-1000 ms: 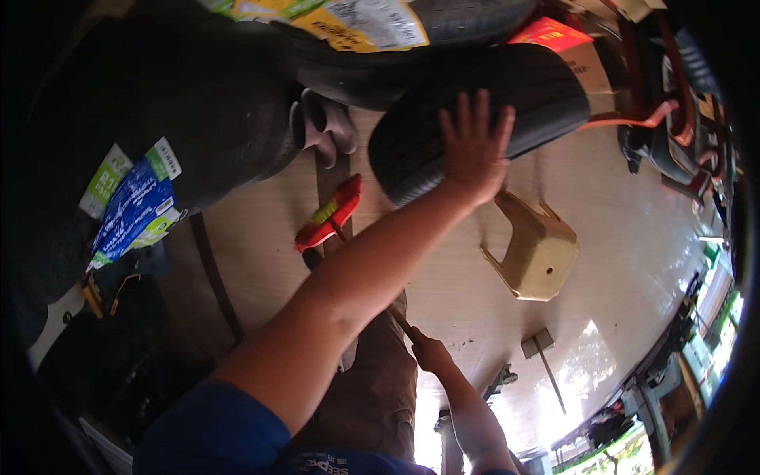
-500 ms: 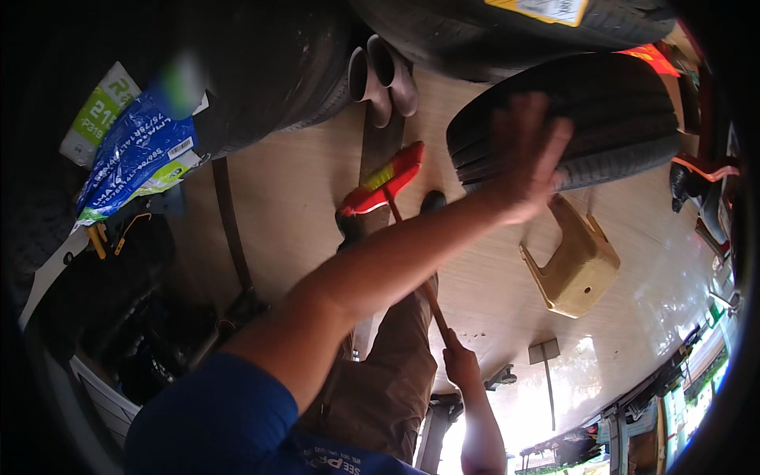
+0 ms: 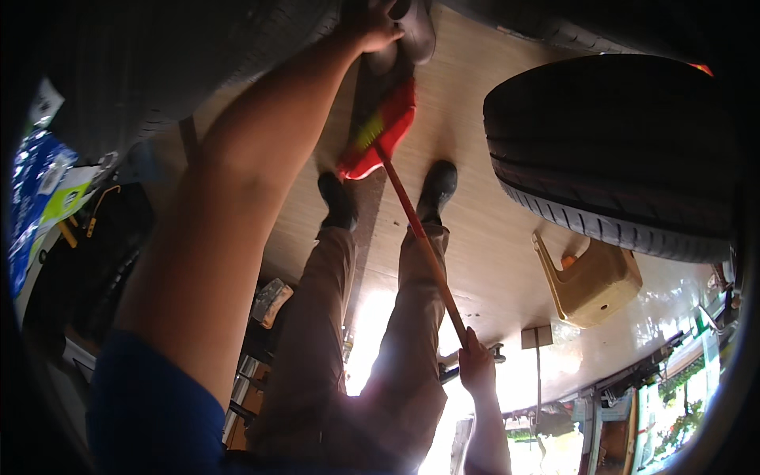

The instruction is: The person sweeps the floor of a workshop using a red broom and a dustpan. They move around equipment, tires, and a chair, sweeping debris into the dustpan and continuing across the room.

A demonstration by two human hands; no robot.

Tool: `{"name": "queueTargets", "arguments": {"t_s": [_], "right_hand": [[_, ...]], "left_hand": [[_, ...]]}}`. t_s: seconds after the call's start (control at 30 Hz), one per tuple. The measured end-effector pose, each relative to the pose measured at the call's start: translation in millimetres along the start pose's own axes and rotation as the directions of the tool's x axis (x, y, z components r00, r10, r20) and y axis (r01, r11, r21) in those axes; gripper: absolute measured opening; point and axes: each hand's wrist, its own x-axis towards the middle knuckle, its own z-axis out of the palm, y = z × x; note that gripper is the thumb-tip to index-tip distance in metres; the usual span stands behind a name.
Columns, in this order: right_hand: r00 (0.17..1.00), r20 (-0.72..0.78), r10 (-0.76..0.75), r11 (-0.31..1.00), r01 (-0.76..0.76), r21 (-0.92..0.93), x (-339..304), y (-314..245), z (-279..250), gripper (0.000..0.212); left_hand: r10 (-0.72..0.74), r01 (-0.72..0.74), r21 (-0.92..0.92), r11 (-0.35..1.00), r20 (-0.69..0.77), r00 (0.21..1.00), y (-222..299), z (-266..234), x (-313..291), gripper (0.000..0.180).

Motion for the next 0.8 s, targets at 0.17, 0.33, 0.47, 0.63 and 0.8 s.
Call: {"name": "queueTargets", "arguments": {"t_s": [0.17, 0.33, 0.47, 0.63, 0.8], "right_hand": [[0.998, 0.038, 0.057, 0.998, -0.057, -0.009, -5, -17, -7, 0.051], [1.0, -0.022, 0.006, 0.999, -0.007, -0.049, -35, 1, -15, 0.047], [0.994, -0.086, 0.072, 0.992, -0.08, -0.098, -72, 25, -32, 0.046], [0.992, -0.111, 0.065, 0.988, -0.08, -0.135, -71, -17, -43, 0.04], [0.971, 0.009, -0.237, 0.887, 0.22, -0.406, 5, -94, -14, 0.039]], "left_hand": [[-0.196, 0.05, 0.391, 0.919, 0.345, 0.918, -27, 21, 2, 0.052], [-0.214, 0.194, 0.139, 0.971, 0.153, 0.965, 7, -22, -150, 0.019], [-0.26, 0.194, 0.247, 0.949, 0.269, 0.928, 28, -100, -311, 0.009], [-0.529, 0.398, 0.353, 0.847, 0.476, 0.703, 28, -159, -507, 0.011], [-0.619, 0.458, 0.428, 0.779, 0.41, 0.67, 43, -184, -618, 0.051]]}}
